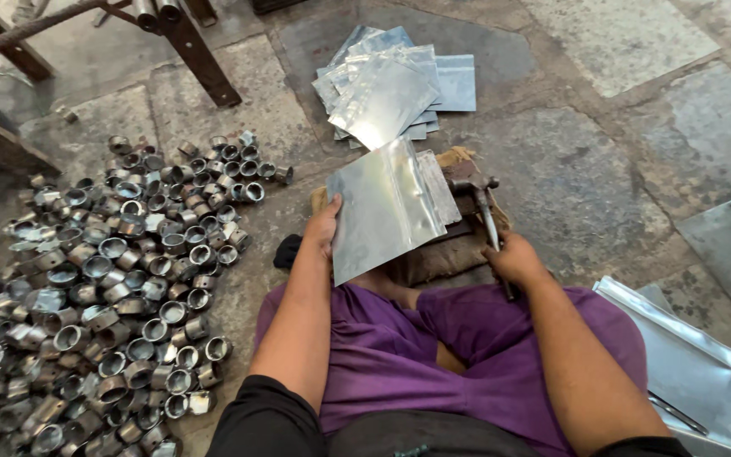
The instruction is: The person sits on the floor and repeatedly hammers a rectangular metal sheet placed on a small wooden block. They hold the sheet with one hand and strike it with a hammer in the other hand, occasionally adjusting the sheet's position.
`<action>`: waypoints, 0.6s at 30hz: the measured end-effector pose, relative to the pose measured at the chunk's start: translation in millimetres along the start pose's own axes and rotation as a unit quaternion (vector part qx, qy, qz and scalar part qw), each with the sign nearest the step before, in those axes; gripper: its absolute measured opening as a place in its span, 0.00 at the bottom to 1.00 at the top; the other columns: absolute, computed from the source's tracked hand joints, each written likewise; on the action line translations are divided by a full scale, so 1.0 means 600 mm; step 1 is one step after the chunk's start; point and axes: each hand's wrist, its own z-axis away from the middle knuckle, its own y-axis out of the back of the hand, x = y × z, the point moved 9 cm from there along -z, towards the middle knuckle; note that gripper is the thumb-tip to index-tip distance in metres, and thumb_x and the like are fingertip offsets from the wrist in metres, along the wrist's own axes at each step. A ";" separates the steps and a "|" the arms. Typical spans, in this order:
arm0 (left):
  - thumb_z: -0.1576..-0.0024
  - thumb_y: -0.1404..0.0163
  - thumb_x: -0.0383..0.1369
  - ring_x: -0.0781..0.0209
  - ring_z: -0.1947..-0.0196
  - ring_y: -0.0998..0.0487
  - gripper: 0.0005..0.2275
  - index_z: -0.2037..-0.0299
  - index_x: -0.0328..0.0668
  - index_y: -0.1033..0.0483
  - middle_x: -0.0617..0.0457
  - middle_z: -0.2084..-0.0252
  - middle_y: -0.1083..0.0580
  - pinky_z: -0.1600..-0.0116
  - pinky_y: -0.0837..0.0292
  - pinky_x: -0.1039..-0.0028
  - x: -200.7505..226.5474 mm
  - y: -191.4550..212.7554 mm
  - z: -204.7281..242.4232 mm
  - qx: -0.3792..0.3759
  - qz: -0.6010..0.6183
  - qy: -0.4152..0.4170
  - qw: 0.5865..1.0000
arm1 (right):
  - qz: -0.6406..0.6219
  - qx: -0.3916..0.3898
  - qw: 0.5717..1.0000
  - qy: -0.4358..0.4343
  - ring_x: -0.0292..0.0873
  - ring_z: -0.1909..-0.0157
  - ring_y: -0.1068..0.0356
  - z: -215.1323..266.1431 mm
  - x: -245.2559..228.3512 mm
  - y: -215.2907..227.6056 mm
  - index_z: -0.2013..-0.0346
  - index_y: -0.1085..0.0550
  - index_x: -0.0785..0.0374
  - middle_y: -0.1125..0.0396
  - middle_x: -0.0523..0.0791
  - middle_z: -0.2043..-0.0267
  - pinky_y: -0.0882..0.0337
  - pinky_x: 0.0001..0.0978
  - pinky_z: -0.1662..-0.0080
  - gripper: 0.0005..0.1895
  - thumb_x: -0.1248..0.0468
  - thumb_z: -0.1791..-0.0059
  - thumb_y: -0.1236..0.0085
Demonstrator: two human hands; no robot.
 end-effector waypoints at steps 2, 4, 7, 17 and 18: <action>0.39 0.45 0.46 0.53 0.56 0.20 0.27 0.37 0.32 0.31 0.44 0.48 0.23 0.50 0.22 0.63 0.019 -0.005 0.019 -0.016 0.021 -0.033 0.999 | -0.005 -0.010 1.000 -0.023 0.47 0.77 0.27 -0.008 0.006 -0.006 0.56 0.25 0.72 0.27 0.53 0.74 0.26 0.43 0.69 0.22 0.54 0.51 0.38; 0.40 0.45 0.47 0.56 0.49 0.21 0.28 0.34 0.39 0.34 0.47 0.43 0.25 0.45 0.23 0.66 0.051 -0.037 0.043 -0.081 0.028 -0.117 0.989 | -0.013 -0.004 0.999 -0.034 0.46 0.77 0.27 -0.019 0.018 -0.002 0.65 0.22 0.76 0.27 0.53 0.74 0.27 0.40 0.68 0.28 0.47 0.48 0.38; 0.43 0.46 0.51 0.50 0.50 0.24 0.31 0.34 0.42 0.36 0.45 0.44 0.27 0.48 0.25 0.58 0.054 -0.058 0.075 -0.088 0.066 -0.069 0.992 | -0.099 -0.021 0.994 -0.042 0.42 0.78 0.37 -0.040 0.029 -0.025 0.71 0.21 0.72 0.32 0.49 0.76 0.33 0.42 0.71 0.24 0.49 0.50 0.35; 0.39 0.48 0.47 0.51 0.44 0.23 0.29 0.35 0.30 0.33 0.45 0.39 0.26 0.40 0.26 0.62 0.091 -0.056 0.102 -0.051 0.084 -0.139 0.985 | -0.353 -0.123 0.924 -0.076 0.43 0.83 0.40 -0.037 0.002 -0.054 0.53 0.34 0.62 0.33 0.50 0.72 0.39 0.37 0.81 0.11 0.68 0.50 0.55; 0.39 0.48 0.46 0.50 0.45 0.23 0.28 0.36 0.29 0.33 0.43 0.40 0.26 0.41 0.26 0.61 0.092 -0.054 0.100 -0.036 0.068 -0.146 0.986 | -0.363 -0.127 0.920 -0.082 0.42 0.81 0.39 -0.039 0.002 -0.058 0.53 0.34 0.61 0.33 0.49 0.71 0.37 0.36 0.79 0.10 0.67 0.49 0.55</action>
